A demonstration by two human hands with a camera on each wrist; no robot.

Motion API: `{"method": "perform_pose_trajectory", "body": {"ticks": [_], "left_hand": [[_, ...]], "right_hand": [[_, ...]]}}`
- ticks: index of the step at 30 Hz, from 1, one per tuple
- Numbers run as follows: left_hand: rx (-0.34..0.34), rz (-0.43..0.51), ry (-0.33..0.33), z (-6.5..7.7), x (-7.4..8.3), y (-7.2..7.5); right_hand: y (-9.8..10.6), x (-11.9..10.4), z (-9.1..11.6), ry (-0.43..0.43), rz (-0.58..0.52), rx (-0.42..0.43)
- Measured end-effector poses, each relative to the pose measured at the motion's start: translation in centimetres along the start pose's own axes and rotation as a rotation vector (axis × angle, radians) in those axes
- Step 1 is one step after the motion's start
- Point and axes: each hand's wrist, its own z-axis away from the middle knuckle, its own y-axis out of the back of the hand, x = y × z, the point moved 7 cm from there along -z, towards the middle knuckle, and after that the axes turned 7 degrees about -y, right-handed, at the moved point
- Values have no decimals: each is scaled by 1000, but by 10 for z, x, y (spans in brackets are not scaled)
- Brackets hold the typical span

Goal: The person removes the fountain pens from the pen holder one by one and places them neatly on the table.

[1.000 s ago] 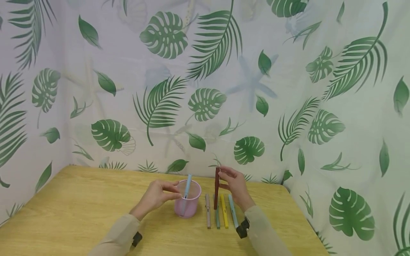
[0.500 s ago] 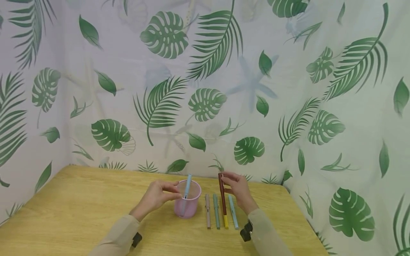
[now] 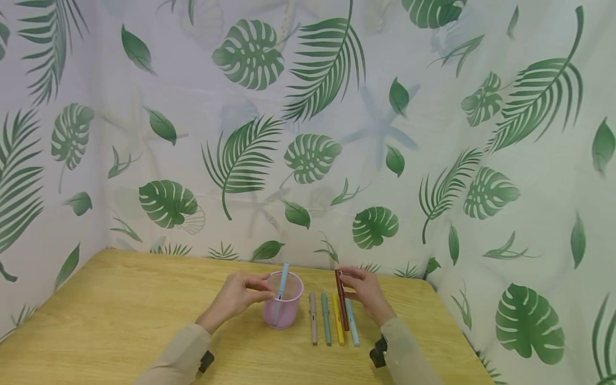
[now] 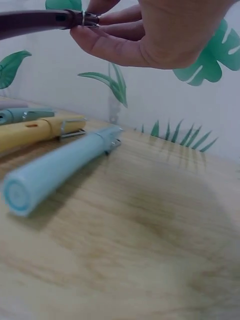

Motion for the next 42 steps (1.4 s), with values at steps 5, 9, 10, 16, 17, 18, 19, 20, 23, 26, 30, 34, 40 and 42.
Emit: {"method": "perform_pose_trajectory", "body": {"ticks": [5, 9, 10, 16, 17, 18, 19, 20, 23, 26, 30, 34, 40, 42], "left_hand": [[7, -27, -1, 0, 2, 0], [4, -50, -7, 1, 4, 0], [3, -57, -12, 1, 4, 0], [-1, -68, -30, 2, 5, 0], [-3, -59, -29, 2, 4, -1], [-5, -50, -26, 2, 4, -1], [-7, -39, -24, 2, 3, -1], [-10, -28, -23, 2, 2, -2], [-17, 6, -20, 2, 1, -2], [-21, 22, -22, 2, 0, -1], [-16, 16, -20, 3, 2, 0], [-14, 7, -1, 3, 1, 1], [-20, 2, 9, 2, 1, 1], [-22, -2, -4, 2, 2, 2]], "right_hand": [[10, 5, -1, -15, 23, -5], [18, 10, -2, -20, 45, -13], [19, 11, -2, -21, 48, -16], [30, 24, -5, -36, 78, -41], [32, 26, -6, -40, 83, -45], [34, 28, -6, -45, 88, -49], [35, 30, -7, -53, 89, -48], [37, 32, -7, -62, 88, -44], [41, 37, -8, -89, 89, -36], [44, 41, -9, -117, 117, -22], [45, 41, -8, -139, 176, -9], [46, 42, -8, -157, 205, 0], [48, 49, -11, -192, 266, 17], [49, 51, -13, -207, 277, 23]]}}
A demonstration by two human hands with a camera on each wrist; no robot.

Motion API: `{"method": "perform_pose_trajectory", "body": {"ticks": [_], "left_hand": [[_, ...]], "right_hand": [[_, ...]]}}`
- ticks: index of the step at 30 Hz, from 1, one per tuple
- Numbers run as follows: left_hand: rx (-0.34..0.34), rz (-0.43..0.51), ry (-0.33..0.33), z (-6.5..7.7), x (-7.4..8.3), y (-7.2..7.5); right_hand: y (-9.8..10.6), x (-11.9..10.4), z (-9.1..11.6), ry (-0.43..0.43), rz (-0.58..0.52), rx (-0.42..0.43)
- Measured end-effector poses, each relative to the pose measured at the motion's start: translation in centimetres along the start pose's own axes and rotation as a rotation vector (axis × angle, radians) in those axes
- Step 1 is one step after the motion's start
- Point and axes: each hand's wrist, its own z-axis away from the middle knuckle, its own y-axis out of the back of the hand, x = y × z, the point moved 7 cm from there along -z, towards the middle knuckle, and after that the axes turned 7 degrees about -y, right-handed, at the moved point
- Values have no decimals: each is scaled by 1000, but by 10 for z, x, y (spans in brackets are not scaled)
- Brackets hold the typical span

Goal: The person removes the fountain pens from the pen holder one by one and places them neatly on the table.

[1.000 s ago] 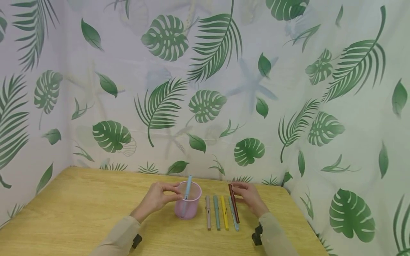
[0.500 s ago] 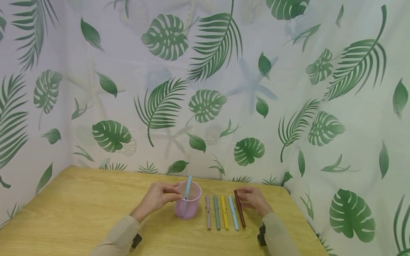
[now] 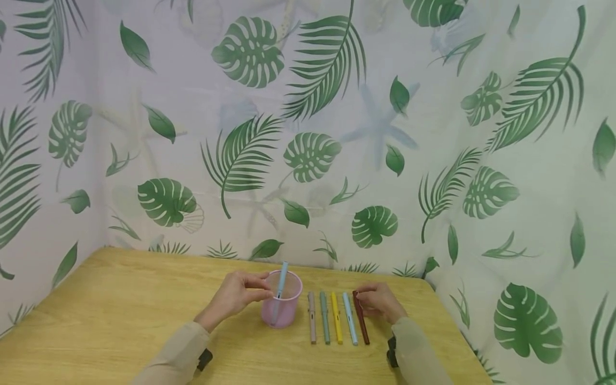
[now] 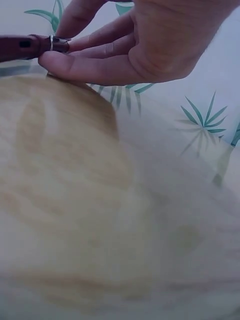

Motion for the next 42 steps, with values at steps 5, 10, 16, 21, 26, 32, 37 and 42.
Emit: {"method": "perform_pose_trajectory", "body": {"ticks": [5, 10, 16, 21, 26, 32, 37, 42], "left_hand": [[4, -6, -28, -1, 2, 3], [6, -6, -17, -1, 1, 4], [9, -19, -37, -1, 0, 2], [14, -32, -32, -1, 2, 3], [10, -34, -34, -3, 2, 3], [10, -24, -35, -2, 1, 1], [3, -11, -13, -1, 0, 0], [1, -4, -12, 0, 0, 0]], "right_hand": [[1, 1, -5, -23, -19, 17], [-3, -2, -7, -6, -11, 23], [-5, -6, -1, 0, 65, 49], [-3, -7, 2, 16, 88, 39], [-1, -3, 2, -1, 79, 38], [1, 1, 1, -6, 86, 41], [2, 5, 1, -2, 73, 40], [3, 5, 2, 12, 31, 31]]}}
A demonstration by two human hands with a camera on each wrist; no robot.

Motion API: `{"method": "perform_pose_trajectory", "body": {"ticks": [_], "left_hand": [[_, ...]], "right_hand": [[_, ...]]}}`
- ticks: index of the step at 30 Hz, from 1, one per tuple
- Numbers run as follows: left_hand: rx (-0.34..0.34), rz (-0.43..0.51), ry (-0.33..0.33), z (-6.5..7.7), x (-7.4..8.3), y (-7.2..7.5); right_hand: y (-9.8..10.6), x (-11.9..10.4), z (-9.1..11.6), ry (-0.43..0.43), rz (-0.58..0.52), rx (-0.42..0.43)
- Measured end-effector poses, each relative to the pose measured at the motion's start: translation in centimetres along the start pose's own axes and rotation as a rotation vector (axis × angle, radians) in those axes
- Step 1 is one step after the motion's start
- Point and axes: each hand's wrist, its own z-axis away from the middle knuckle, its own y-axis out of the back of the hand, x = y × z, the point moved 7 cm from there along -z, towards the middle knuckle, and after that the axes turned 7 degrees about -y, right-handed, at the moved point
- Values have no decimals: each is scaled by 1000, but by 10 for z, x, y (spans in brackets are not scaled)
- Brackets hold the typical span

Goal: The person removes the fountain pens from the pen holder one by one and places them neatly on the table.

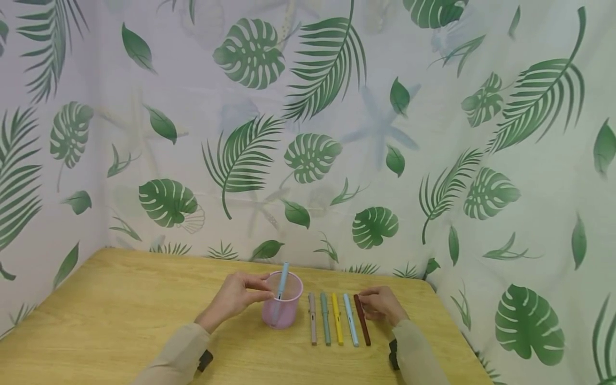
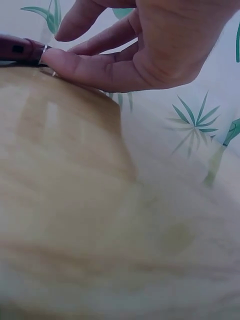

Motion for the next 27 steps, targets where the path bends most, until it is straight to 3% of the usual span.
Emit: {"method": "perform_pose_trajectory", "body": {"ticks": [13, 27], "left_hand": [[10, -19, -27, -2, 0, 1], [9, -17, -24, -1, -2, 0]], "right_hand": [[7, -2, 2, -32, -19, 45], [-1, -23, 12, 65, -95, 13]]}}
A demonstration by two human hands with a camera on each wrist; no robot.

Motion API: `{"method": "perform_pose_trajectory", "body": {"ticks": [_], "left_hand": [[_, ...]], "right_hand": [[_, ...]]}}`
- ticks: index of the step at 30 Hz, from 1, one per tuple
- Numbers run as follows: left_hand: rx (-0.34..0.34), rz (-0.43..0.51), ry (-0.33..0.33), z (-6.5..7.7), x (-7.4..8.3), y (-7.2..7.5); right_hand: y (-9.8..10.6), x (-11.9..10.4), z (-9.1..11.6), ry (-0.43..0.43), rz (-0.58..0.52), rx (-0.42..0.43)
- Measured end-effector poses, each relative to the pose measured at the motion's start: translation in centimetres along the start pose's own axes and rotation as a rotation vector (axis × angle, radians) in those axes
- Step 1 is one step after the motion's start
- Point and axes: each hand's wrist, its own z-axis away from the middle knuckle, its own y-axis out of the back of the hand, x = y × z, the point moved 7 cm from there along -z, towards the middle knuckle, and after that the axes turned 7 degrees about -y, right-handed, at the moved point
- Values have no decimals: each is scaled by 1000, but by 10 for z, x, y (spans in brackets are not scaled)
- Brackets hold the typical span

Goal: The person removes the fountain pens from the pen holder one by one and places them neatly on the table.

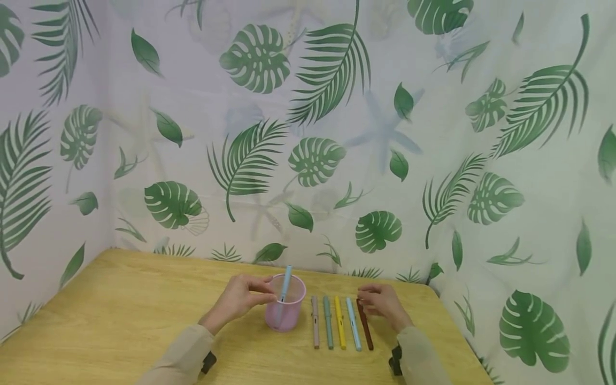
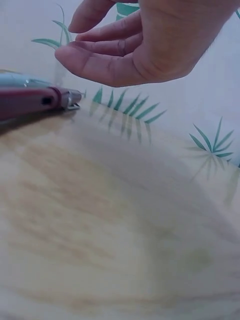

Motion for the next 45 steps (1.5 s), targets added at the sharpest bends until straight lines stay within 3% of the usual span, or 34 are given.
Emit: {"method": "perform_pose_trajectory", "body": {"ticks": [7, 21, 28, 33, 41, 45], "left_hand": [[10, -9, 7, 1, -1, 0], [20, -17, -2, 0, 1, 1], [12, 7, 33, 2, 1, 1], [12, 14, 23, 2, 2, 2], [6, 10, 21, 2, 2, 1], [10, 6, 17, 2, 2, 2]], "right_hand": [[-13, -11, 5, 37, -37, -38], [-47, -37, 21, 104, -148, -233], [-55, -40, 22, 87, -177, -230], [-60, -44, 23, 98, -145, -203], [-78, -55, 30, 138, -107, -249], [-88, -62, 32, 164, -142, -284]]}}
